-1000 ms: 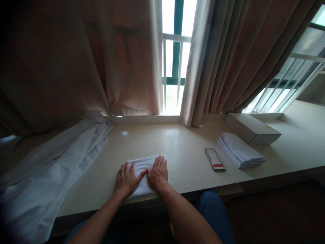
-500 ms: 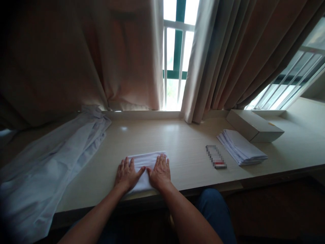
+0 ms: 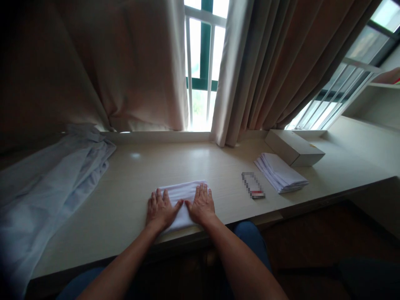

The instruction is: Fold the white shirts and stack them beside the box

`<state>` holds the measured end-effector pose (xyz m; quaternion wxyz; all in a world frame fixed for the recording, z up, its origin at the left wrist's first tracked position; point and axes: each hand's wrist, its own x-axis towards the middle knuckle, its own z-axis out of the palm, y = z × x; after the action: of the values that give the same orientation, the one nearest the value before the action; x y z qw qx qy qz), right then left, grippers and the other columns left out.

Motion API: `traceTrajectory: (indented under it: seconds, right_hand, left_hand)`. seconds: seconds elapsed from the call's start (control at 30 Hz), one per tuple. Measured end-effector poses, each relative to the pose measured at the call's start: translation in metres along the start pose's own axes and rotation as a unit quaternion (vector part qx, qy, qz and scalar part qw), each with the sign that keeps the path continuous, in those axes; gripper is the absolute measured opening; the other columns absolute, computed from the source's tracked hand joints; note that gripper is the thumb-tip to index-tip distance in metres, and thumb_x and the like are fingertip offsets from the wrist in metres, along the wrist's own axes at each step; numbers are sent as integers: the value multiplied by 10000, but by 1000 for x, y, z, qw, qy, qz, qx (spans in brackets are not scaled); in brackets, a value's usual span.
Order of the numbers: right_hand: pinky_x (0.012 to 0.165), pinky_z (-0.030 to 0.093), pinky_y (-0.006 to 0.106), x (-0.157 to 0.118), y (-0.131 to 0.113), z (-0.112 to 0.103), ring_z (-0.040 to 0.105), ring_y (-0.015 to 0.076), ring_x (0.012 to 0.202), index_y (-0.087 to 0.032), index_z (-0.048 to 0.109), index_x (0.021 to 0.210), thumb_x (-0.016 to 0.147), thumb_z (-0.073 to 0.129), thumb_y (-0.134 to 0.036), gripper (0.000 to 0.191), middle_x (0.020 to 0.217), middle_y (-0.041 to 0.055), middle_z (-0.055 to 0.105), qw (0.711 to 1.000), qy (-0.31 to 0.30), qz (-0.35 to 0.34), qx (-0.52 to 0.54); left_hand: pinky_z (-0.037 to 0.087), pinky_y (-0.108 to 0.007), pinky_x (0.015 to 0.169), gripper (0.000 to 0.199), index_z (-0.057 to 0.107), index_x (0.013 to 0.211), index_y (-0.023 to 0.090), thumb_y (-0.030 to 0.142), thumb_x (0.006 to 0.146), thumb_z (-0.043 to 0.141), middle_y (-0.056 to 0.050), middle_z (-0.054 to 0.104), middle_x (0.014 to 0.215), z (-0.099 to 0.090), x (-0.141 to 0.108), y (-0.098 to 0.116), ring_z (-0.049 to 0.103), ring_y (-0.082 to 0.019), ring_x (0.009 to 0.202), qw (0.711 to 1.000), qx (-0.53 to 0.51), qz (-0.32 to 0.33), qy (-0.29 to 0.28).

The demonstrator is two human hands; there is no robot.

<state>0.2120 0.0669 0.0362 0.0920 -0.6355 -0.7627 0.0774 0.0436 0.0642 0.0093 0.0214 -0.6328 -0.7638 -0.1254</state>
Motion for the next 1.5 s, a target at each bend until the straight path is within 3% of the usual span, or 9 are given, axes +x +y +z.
traceTrajectory:
  seconds: [0.2, 0.4, 0.5, 0.6, 0.73, 0.97, 1.13, 1.27, 1.5]
  right_hand:
    - [1155, 4, 463, 5, -4, -6, 52, 287, 1445, -23, 240, 1476, 949, 228, -563, 755, 1545, 185, 167, 1000, -8, -9, 6]
    - [1139, 141, 461, 22, -60, -7, 198, 218, 1423, -222, 370, 1434, 995, 165, -463, 541, 1518, 68, 320, 982, -81, -153, 75]
    - [1117, 225, 411, 32, -86, -8, 293, 196, 1381, -259, 383, 1413, 985, 260, -487, 500, 1490, 49, 374, 968, -98, -208, 97]
    - [1108, 247, 387, 39, -92, -9, 348, 196, 1347, -257, 417, 1385, 969, 328, -503, 491, 1455, 49, 423, 962, -103, -229, 105]
    - [1126, 203, 389, 42, -70, -7, 311, 204, 1374, -224, 412, 1405, 978, 261, -510, 536, 1469, 61, 408, 964, -115, -217, 105]
    - [1159, 30, 393, 47, 5, -5, 111, 228, 1443, -88, 267, 1481, 941, 179, -606, 753, 1549, 132, 203, 986, -86, -141, 36]
    - [1152, 3, 421, 51, 54, -12, 44, 232, 1449, -69, 152, 1504, 929, 156, -619, 796, 1568, 133, 109, 994, -106, -9, 11]
    - [1151, -29, 426, 47, 66, -11, 7, 201, 1451, -116, 90, 1517, 939, 132, -595, 752, 1579, 83, 62, 995, -94, 13, 22]
    - [1139, -73, 456, 38, 57, -16, -25, 236, 1449, -95, 139, 1511, 953, 175, -549, 720, 1574, 114, 65, 1000, -27, -5, -9]
  left_hand:
    - [77, -485, 1146, 891, 290, 1452, 29, 678, 842, 275, -246, 229, 1523, 1, -3, 7, 115, -357, 1431, 1000, -5, -5, 4]
    - [85, -462, 1155, 604, 316, 1457, 89, 355, 914, 325, -179, 216, 1548, 0, -8, -2, 102, -313, 1443, 1000, 17, 19, 1]
    - [69, -470, 1159, 656, 302, 1468, 113, 362, 873, 425, -165, 214, 1551, -8, -13, -5, 72, -324, 1445, 998, 18, 59, -9]
    - [57, -494, 1156, 692, 293, 1474, 143, 393, 851, 462, -151, 247, 1543, -17, -15, -3, 71, -334, 1443, 997, 20, 65, -22]
    - [74, -478, 1155, 678, 295, 1463, 83, 374, 863, 417, -172, 230, 1545, -20, -11, 4, 106, -334, 1437, 999, 20, 29, -29]
    - [81, -462, 1157, 697, 329, 1424, 3, 445, 886, 314, -212, 258, 1524, -7, -3, 10, 145, -325, 1431, 1000, 6, -11, -2]
    - [84, -455, 1158, 705, 333, 1425, 9, 456, 880, 311, -204, 267, 1524, -2, -3, 8, 157, -322, 1429, 1000, 16, -3, -2]
    - [100, -454, 1157, 703, 341, 1423, 11, 457, 881, 310, -203, 277, 1520, -3, -2, 8, 179, -323, 1423, 1000, 22, -1, 1]
    - [98, -446, 1160, 687, 352, 1424, 29, 454, 886, 309, -184, 293, 1518, -10, -3, 12, 182, -307, 1425, 1000, 23, -7, -7]
